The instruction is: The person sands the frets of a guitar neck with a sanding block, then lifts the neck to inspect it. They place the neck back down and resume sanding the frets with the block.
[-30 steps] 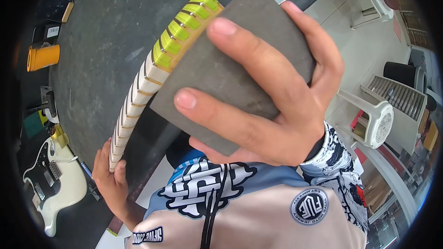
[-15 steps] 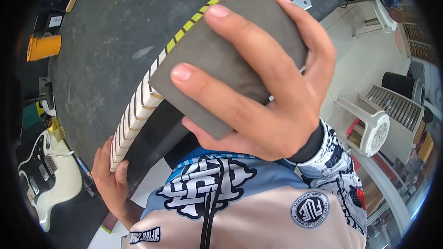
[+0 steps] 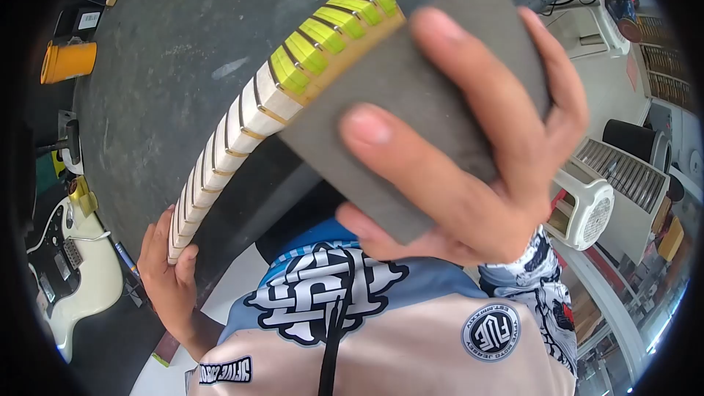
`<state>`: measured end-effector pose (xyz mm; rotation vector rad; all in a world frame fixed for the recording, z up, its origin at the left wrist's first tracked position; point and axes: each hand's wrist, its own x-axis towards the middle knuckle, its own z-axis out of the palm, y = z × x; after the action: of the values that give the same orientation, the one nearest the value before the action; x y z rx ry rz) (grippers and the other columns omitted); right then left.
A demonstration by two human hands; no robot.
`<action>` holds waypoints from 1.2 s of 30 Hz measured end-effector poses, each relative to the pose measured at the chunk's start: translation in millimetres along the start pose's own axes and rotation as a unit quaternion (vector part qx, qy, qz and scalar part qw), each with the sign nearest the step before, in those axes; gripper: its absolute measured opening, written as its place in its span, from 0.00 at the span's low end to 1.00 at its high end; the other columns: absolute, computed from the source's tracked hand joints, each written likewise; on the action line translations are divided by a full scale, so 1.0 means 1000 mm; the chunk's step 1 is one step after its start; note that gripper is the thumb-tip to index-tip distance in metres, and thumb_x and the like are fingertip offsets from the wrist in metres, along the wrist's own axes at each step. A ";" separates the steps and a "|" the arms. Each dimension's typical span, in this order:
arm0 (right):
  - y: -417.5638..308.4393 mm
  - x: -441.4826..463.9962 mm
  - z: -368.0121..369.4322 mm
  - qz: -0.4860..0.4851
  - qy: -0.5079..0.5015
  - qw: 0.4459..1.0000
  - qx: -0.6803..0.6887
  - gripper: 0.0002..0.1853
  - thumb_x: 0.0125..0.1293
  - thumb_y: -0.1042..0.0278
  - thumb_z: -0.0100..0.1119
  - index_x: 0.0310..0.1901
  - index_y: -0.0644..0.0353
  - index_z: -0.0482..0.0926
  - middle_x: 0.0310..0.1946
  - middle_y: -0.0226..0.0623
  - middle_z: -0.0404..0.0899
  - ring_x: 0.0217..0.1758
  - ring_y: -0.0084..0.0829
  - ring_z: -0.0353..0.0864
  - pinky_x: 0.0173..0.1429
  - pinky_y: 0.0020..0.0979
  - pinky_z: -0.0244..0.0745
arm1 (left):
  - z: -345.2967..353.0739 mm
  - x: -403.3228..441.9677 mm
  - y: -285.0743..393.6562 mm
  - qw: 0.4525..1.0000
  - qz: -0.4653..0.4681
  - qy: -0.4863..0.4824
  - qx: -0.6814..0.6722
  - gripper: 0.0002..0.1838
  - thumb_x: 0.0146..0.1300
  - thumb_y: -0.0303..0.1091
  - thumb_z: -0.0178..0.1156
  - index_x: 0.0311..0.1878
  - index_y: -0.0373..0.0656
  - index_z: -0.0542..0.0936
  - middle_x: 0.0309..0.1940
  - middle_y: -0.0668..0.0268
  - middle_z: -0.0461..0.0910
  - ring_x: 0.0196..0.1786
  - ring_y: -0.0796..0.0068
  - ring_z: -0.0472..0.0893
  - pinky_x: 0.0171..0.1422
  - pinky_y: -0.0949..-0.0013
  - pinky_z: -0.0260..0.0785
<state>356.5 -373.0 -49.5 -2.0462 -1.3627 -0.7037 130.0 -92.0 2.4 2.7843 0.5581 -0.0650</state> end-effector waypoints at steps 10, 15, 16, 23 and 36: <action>-0.006 0.058 0.040 0.028 -0.051 0.997 -0.044 0.27 0.54 0.47 0.71 0.52 0.55 0.87 0.55 0.56 0.83 0.58 0.49 0.81 0.72 0.55 0.65 | 0.002 -0.002 0.002 1.000 0.000 0.006 0.001 0.41 0.63 0.65 0.61 0.58 0.31 0.80 0.36 0.53 0.80 0.35 0.54 0.80 0.39 0.59 0.71; -0.003 0.029 0.021 0.031 -0.033 0.999 -0.007 0.27 0.49 0.51 0.73 0.52 0.53 0.88 0.53 0.51 0.85 0.57 0.44 0.83 0.70 0.51 0.66 | 0.001 0.000 0.001 1.000 0.001 0.007 -0.001 0.40 0.63 0.65 0.61 0.58 0.31 0.80 0.35 0.53 0.80 0.35 0.54 0.80 0.38 0.59 0.71; -0.002 0.027 0.022 0.028 -0.031 0.999 -0.003 0.28 0.48 0.52 0.73 0.52 0.53 0.88 0.52 0.50 0.85 0.57 0.43 0.83 0.70 0.50 0.66 | 0.002 -0.001 0.001 1.000 0.004 0.012 0.003 0.40 0.63 0.65 0.61 0.58 0.31 0.80 0.35 0.53 0.80 0.35 0.54 0.80 0.38 0.59 0.71; -0.006 0.062 0.031 0.050 -0.043 0.997 -0.045 0.28 0.46 0.54 0.74 0.52 0.55 0.88 0.51 0.47 0.86 0.56 0.41 0.83 0.69 0.46 0.66 | 0.003 -0.002 0.002 1.000 0.013 0.016 0.010 0.39 0.63 0.64 0.63 0.58 0.32 0.79 0.36 0.53 0.80 0.35 0.54 0.80 0.39 0.59 0.72; 0.009 0.010 0.012 -0.003 -0.017 1.000 -0.006 0.28 0.58 0.44 0.68 0.55 0.55 0.85 0.55 0.60 0.81 0.59 0.53 0.80 0.69 0.60 0.66 | 0.000 -0.001 0.005 1.000 0.011 0.006 -0.005 0.39 0.64 0.64 0.62 0.58 0.31 0.79 0.35 0.53 0.79 0.35 0.54 0.80 0.39 0.59 0.71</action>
<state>370.0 -361.3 -52.4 -2.0734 -1.3868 -0.6847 131.3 -96.6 3.5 2.7828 0.5292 -0.0419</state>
